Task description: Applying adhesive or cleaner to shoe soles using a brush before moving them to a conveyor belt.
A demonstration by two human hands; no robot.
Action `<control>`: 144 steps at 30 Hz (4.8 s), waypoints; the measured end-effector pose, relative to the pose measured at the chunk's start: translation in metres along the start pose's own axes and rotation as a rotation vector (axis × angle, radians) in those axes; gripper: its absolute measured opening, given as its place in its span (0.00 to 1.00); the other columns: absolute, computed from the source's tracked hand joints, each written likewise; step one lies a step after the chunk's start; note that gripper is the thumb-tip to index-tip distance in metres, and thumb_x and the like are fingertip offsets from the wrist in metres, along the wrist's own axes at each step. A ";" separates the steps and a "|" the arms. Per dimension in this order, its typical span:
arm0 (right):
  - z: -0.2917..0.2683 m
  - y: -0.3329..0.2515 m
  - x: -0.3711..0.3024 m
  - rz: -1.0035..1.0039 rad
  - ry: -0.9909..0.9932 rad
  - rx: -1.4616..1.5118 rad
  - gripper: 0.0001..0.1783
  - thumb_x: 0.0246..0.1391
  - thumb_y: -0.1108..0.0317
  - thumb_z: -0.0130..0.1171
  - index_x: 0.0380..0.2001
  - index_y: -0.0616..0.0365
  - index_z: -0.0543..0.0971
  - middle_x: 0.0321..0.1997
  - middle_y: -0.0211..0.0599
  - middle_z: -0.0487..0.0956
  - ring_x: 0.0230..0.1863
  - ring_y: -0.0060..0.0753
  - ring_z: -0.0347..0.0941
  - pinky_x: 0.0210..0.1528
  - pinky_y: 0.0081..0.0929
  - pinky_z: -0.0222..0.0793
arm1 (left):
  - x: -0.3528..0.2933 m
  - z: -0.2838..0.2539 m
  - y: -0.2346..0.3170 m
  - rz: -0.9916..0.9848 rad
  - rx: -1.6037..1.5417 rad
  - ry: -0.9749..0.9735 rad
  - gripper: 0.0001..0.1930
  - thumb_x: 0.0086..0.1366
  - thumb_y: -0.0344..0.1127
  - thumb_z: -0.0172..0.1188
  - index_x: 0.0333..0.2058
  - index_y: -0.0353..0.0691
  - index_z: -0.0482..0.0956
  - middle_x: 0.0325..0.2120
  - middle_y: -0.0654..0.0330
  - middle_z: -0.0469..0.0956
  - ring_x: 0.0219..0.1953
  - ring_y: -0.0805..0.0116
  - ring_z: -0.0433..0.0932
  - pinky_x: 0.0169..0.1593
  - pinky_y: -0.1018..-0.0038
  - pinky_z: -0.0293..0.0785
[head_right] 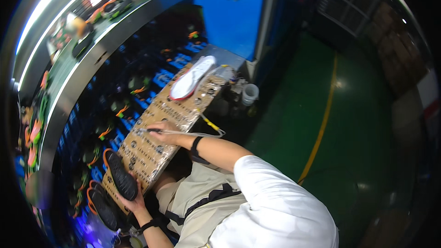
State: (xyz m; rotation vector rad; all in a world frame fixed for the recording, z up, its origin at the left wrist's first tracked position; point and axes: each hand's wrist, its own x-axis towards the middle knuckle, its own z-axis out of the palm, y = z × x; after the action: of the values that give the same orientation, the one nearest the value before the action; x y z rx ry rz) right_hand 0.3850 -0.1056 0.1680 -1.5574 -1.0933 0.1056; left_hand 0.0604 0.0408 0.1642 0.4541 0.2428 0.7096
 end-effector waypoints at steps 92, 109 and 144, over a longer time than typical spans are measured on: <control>-0.002 -0.026 0.014 -0.025 -0.055 0.058 0.15 0.61 0.69 0.64 0.51 0.61 0.85 0.45 0.50 0.86 0.46 0.50 0.84 0.50 0.35 0.77 | 0.006 0.119 0.037 -0.271 0.051 -0.266 0.50 0.65 0.62 0.59 0.74 0.29 0.56 0.64 0.26 0.68 0.59 0.30 0.77 0.58 0.43 0.82; -0.003 -0.038 0.013 -0.006 -0.055 0.084 0.15 0.61 0.69 0.64 0.50 0.60 0.85 0.46 0.50 0.86 0.46 0.49 0.84 0.50 0.35 0.78 | 0.168 0.341 0.140 0.533 0.880 -0.255 0.26 0.79 0.47 0.56 0.59 0.26 0.76 0.53 0.43 0.83 0.52 0.53 0.85 0.55 0.63 0.82; -0.011 -0.037 0.010 0.459 -0.014 0.316 0.10 0.65 0.69 0.63 0.46 0.59 0.86 0.33 0.29 0.82 0.31 0.13 0.73 0.35 0.14 0.66 | 0.075 0.180 0.145 0.210 0.216 0.002 0.16 0.70 0.35 0.58 0.49 0.28 0.81 0.44 0.52 0.86 0.42 0.59 0.87 0.52 0.64 0.82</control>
State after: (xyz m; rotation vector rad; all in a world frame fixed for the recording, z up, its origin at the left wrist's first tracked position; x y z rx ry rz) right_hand 0.3762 -0.1107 0.2071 -1.4913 -0.6726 0.5734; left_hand 0.0985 0.1311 0.3864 0.6921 0.2771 0.8935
